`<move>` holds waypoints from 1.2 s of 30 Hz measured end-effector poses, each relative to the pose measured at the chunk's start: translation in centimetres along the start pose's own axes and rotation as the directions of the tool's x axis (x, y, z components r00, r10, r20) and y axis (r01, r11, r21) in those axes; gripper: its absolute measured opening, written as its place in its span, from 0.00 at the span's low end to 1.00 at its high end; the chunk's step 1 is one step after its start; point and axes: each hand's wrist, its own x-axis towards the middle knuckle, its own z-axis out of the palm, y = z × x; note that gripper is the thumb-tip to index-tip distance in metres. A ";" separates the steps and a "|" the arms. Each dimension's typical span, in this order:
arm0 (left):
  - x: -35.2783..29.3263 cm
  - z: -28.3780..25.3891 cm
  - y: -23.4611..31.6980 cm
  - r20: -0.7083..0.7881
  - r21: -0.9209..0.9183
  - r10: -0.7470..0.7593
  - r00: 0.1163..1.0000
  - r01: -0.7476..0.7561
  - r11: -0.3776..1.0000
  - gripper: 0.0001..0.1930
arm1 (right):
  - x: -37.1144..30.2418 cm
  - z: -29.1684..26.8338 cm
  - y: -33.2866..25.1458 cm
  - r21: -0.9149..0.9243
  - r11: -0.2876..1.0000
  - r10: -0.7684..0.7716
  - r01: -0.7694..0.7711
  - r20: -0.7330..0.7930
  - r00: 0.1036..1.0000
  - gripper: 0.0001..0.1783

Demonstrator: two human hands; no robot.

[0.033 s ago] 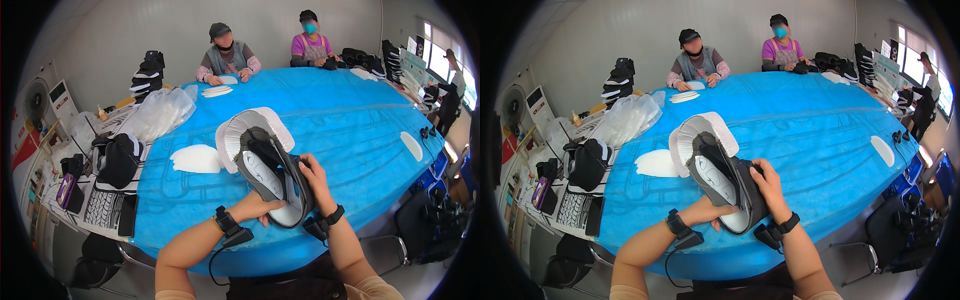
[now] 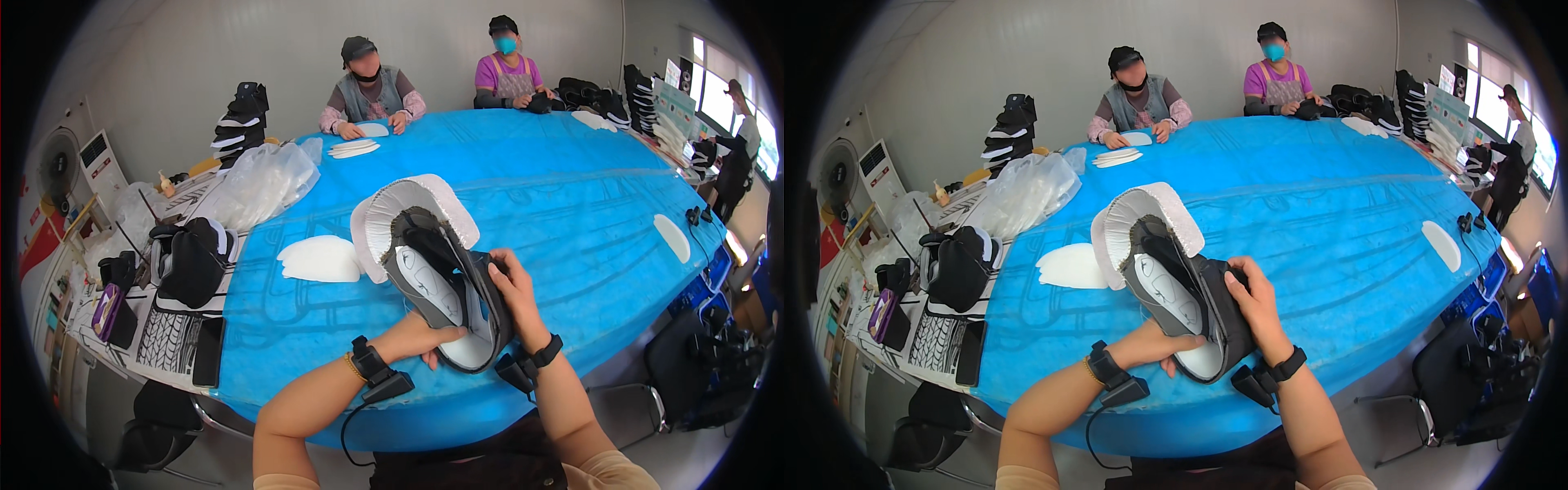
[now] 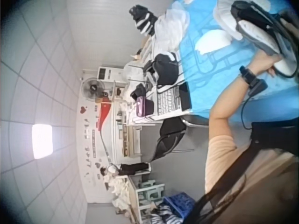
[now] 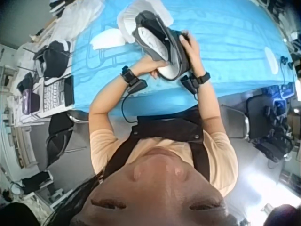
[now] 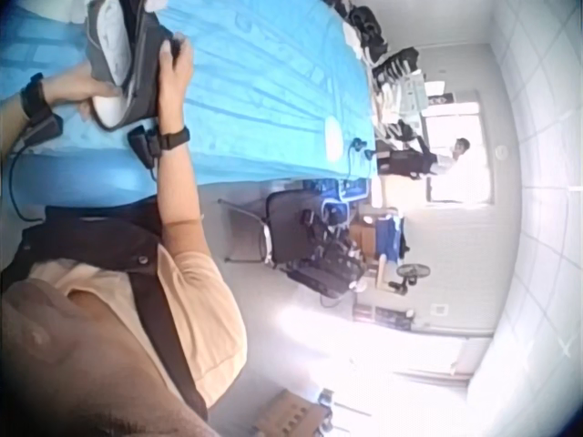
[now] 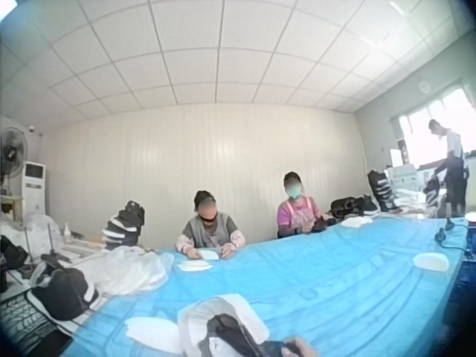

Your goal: Manually assembling the components of an athletic shoe, including aligning the upper with the sole.

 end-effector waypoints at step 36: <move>-0.4 0.1 0.3 -0.005 -0.027 0.035 0.999 -0.035 0.999 0.22 | -0.8 -0.6 -2.0 0.382 0.923 0.005 -0.043 0.099 0.995 0.14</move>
